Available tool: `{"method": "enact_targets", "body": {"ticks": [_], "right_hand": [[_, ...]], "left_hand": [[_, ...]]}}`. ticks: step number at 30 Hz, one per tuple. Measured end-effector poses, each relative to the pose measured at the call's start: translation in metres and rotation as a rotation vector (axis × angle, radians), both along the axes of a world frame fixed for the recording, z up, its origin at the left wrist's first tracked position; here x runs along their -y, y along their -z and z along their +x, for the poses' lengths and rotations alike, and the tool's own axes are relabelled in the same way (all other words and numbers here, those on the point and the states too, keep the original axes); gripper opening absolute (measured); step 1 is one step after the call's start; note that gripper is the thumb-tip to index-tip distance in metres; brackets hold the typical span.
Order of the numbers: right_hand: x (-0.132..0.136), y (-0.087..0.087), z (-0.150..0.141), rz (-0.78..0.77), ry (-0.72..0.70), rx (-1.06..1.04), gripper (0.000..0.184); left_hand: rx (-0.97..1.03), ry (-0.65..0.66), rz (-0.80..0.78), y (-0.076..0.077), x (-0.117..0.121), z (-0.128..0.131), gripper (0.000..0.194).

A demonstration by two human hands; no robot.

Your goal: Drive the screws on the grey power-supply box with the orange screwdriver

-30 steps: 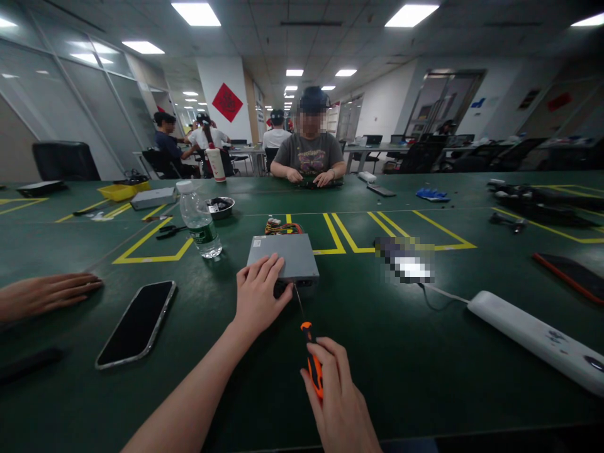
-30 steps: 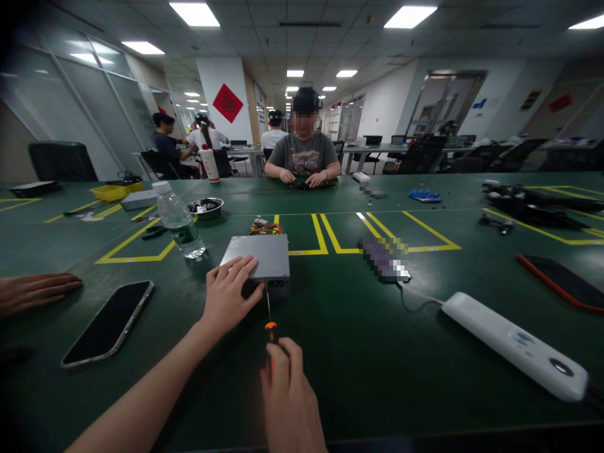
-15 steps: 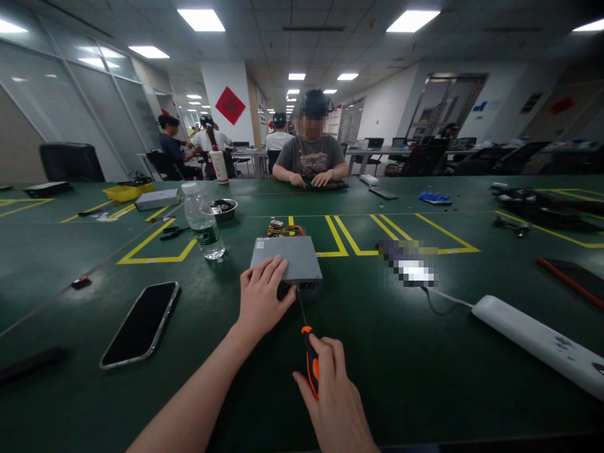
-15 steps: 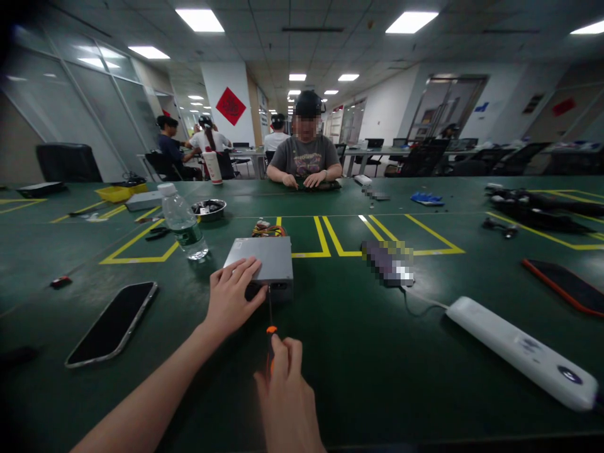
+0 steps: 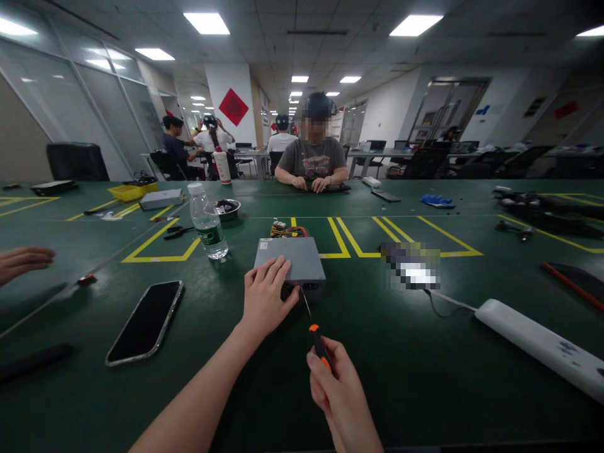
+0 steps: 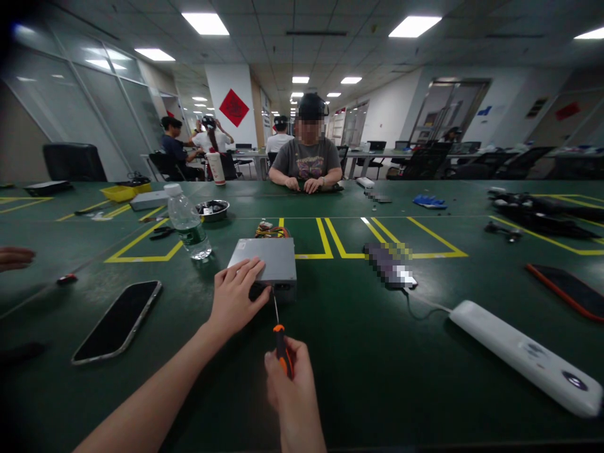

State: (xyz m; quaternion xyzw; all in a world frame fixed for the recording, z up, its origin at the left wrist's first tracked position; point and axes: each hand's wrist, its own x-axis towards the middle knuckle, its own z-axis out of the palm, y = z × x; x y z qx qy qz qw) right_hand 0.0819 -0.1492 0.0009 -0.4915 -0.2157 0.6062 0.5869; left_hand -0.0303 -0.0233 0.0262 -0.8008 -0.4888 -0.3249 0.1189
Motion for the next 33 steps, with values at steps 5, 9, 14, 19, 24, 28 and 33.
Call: {"method": "enact_targets", "body": {"ticks": [5, 9, 14, 19, 24, 28, 33], "right_hand": [[-0.004, -0.007, 0.002, -0.101, 0.031, -0.215, 0.06], [-0.005, -0.009, 0.002, -0.142, 0.032, -0.268, 0.064], [-0.006, -0.014, 0.002, -0.126, 0.044, -0.343, 0.054], [-0.008, -0.012, 0.003, -0.207, 0.014, -0.422, 0.042], [-0.007, -0.013, 0.001, -0.198, -0.02, -0.463, 0.041], [-0.007, -0.019, 0.0, -0.189, 0.044, -0.459, 0.037], [-0.01, -0.023, 0.0, -0.229, 0.012, -0.5, 0.032]], "left_hand": [[-0.002, 0.0, 0.008, -0.001, 0.0, 0.001, 0.042], [-0.016, -0.013, 0.007, -0.001, 0.0, 0.001, 0.043], [-0.024, -0.011, 0.005, 0.0, 0.0, 0.001, 0.043], [-0.021, -0.014, 0.016, 0.001, -0.001, 0.001, 0.043], [-0.023, -0.015, 0.008, 0.001, -0.001, 0.001, 0.043], [-0.029, -0.016, 0.014, 0.001, -0.001, 0.001, 0.043], [-0.034, -0.015, 0.014, 0.001, -0.001, 0.001, 0.043]]}}
